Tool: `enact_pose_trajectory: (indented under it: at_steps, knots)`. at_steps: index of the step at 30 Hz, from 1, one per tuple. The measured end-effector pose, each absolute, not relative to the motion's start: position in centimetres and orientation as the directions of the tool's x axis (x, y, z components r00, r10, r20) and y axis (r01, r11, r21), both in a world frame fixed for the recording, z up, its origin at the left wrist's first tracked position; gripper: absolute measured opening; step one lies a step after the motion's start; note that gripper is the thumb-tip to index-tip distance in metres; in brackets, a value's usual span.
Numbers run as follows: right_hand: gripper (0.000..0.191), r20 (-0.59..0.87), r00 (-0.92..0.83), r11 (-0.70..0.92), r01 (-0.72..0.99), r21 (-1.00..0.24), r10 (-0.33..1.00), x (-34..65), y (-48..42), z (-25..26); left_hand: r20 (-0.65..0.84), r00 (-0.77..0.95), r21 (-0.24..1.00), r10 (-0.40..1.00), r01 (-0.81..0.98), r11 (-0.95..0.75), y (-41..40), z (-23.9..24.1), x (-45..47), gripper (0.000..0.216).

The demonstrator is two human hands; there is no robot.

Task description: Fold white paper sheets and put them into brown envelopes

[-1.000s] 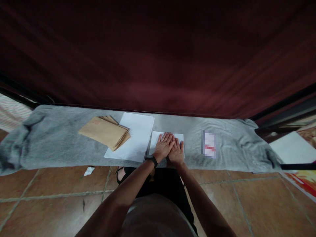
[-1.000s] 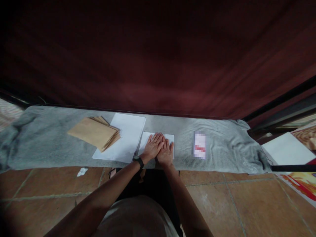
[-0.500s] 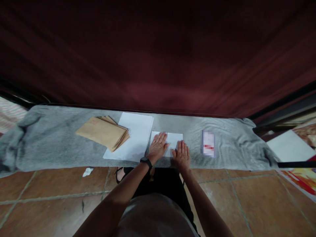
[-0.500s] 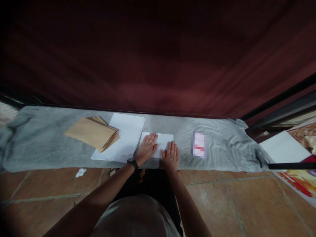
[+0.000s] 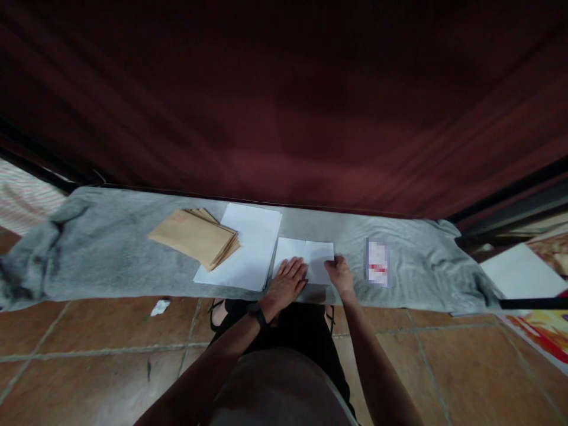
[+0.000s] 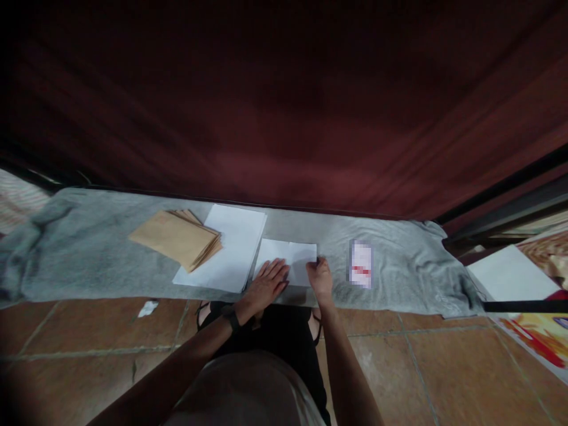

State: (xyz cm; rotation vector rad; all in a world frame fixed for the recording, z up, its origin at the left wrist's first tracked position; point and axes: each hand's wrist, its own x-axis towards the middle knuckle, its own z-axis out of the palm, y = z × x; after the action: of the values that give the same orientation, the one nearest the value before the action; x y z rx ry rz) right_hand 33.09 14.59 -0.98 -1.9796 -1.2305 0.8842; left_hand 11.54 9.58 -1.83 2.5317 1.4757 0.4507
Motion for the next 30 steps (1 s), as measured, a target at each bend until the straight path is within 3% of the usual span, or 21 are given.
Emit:
enact_pose_trajectory:
  at_steps: [4,10,18,25,30]
  knots:
    - [0.021,-0.315,0.285,-0.395,0.296,-0.869,0.905,33.7,14.2,-1.1,0.172,0.478,0.329,0.862,0.797,-0.507,9.8,-1.8,11.1,0.045]
    - [0.037,-0.405,0.265,-0.401,-0.07,-0.913,0.875,33.6,11.2,-1.3,0.195,0.492,0.31,0.848,0.79,-0.529,9.5,-1.4,11.4,0.051]
    - [0.038,-0.509,0.315,-0.306,-0.515,-0.801,0.801,30.1,6.4,-1.4,0.186,0.486,0.191,0.854,0.835,-0.517,9.3,-0.1,13.8,0.052]
    - [0.038,-0.666,0.183,-0.473,-0.573,-0.67,0.723,30.6,4.5,-1.0,0.121,0.567,0.2,0.815,0.79,-0.579,9.7,-0.6,12.1,0.051]
    - [0.039,-0.705,0.123,-0.558,-0.523,-0.644,0.698,31.7,4.6,-1.0,0.18,0.578,0.234,0.796,0.761,-0.605,10.8,-0.9,10.8,0.053]
